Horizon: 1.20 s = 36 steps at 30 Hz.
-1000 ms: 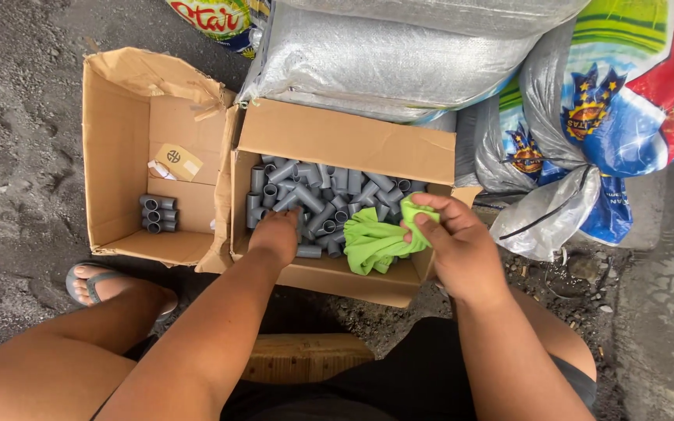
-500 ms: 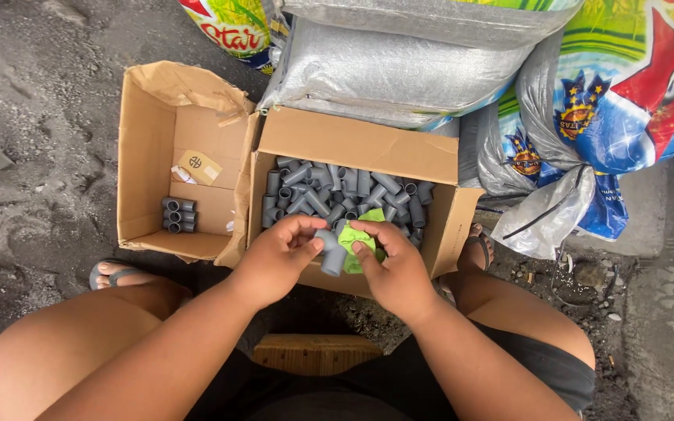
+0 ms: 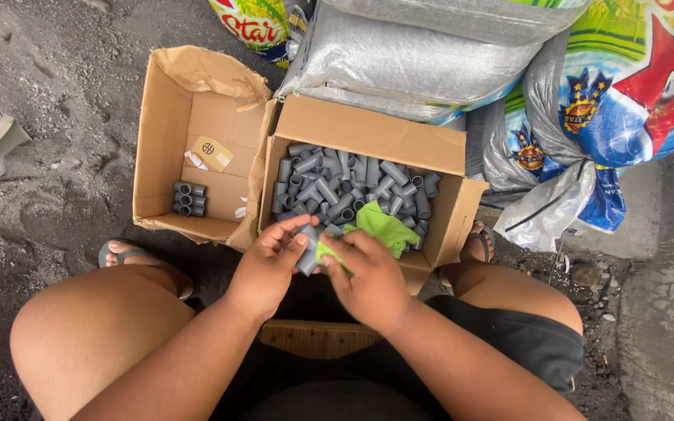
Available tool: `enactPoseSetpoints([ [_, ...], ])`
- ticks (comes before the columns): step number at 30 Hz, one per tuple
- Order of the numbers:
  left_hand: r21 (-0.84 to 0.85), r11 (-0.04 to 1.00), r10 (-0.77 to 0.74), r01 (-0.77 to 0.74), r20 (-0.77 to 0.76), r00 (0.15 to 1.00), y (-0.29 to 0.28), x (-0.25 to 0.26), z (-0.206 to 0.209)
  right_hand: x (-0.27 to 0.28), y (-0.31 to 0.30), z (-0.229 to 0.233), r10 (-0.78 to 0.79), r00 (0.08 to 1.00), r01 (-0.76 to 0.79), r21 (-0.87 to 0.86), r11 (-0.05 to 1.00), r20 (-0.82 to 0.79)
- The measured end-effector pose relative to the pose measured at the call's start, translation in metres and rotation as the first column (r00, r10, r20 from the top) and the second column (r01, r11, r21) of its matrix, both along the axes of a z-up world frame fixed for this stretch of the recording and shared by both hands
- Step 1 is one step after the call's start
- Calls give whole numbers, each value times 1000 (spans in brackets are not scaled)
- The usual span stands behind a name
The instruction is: Cleaning small PVC pipe fittings with a cloth and moving them between boxes
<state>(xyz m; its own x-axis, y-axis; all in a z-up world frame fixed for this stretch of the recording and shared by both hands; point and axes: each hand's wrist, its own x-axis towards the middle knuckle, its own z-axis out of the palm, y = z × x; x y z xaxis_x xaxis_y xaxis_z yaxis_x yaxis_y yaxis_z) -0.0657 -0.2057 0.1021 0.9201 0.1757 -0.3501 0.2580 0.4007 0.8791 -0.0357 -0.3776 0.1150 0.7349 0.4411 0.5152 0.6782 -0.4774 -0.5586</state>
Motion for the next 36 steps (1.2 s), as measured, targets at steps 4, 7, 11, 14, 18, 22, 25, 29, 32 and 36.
enactPoseSetpoints([
  [4, 53, 998, 25, -26, 22, 999, -6, 5, -5, -8, 2, 14, 162, 974, -154, -65, 986, 161],
  [7, -17, 999, 36, -35, 30, 999, -11, -2, 10, 9, -12, -8, 97, 958, -74, -95, 993, 270],
  [11, -205, 979, 26, -24, 5, 1000, 0, -10, -30, 11, -12, -16, -32, 983, 35, -16, 999, 183],
  [14, -229, 973, -41, 40, -3, 999, 7, -15, -28, -1, -2, -21, 1, 988, 4, -33, 999, 151],
  [18, -236, 965, -92, 113, 98, 991, 17, -12, -49, 4, 4, -21, -20, 1000, 21, 75, 997, -23],
  [22, -203, 958, -162, 204, 203, 966, 29, -14, -70, 3, 7, -7, -69, 987, 85, 114, 990, -143],
  [25, -187, 954, -190, 234, 226, 955, 27, -13, -60, -9, 18, -11, 15, 1000, -16, 49, 999, 11],
  [29, -182, 952, -199, 245, 236, 951, 30, -10, -56, 5, 15, -16, -15, 999, 16, 47, 999, -31],
  [32, -149, 956, -220, 251, 197, 955, 33, -12, -72, 12, 10, -18, 6, 979, 35, 195, 980, -204],
  [36, -90, 952, -274, 291, 165, 947, 38, -8, -74, 5, 16, -7, -8, 994, 19, 97, 995, -111],
])
